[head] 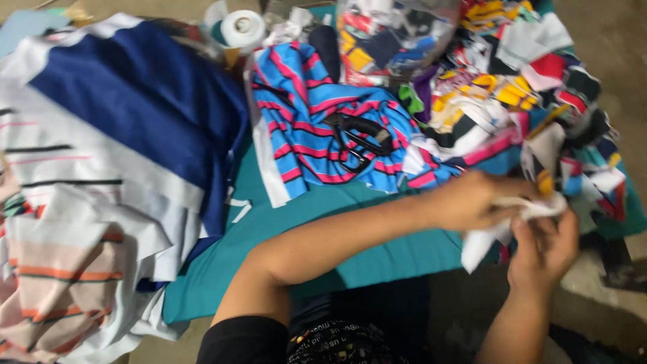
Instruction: The person is sorting through fabric scraps on a table, specifically picking out yellow and white strips, folding them, and stacking them neatly.
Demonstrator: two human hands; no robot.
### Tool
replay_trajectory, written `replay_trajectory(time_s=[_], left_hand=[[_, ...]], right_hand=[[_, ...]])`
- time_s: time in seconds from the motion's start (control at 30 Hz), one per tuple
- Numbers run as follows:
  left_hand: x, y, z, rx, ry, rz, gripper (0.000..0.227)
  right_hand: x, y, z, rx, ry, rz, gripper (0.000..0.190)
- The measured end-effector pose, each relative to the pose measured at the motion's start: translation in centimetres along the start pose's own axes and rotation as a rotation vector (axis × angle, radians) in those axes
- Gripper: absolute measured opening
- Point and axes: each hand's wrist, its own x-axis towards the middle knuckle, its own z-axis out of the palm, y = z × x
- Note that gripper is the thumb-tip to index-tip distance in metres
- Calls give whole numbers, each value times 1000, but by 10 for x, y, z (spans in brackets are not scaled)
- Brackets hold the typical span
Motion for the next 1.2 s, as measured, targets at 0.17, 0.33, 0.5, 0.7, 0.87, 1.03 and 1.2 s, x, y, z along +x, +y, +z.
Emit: replay_trajectory(time_s=[0.17,0.33,0.5,0.7,0.87,1.03,1.2], left_hand=[[13,-20,-39,210,237,-237,19],[24,-22,-82,196,531,-453,25],[24,6,-95,55,29,-321,22],[30,0,-75,191,271,-243,21],[26,-21,-63,216,265,-300,62],[20,-33,-61,217,360,-410,10],[2,29,-74,-26,78,-302,10]], right_hand=[[18,-74,19,-114,-141,95,40],[40,-97,17,-532,-558,585,47],[37,-68,30,-102,-325,-38,54],[52,-51,34,-162,-55,-205,41],[63,-48,36,-124,-11,-230,30],[84,-58,45,-140,-62,-321,34],[94,-88,63,-589,-207,-538,63]])
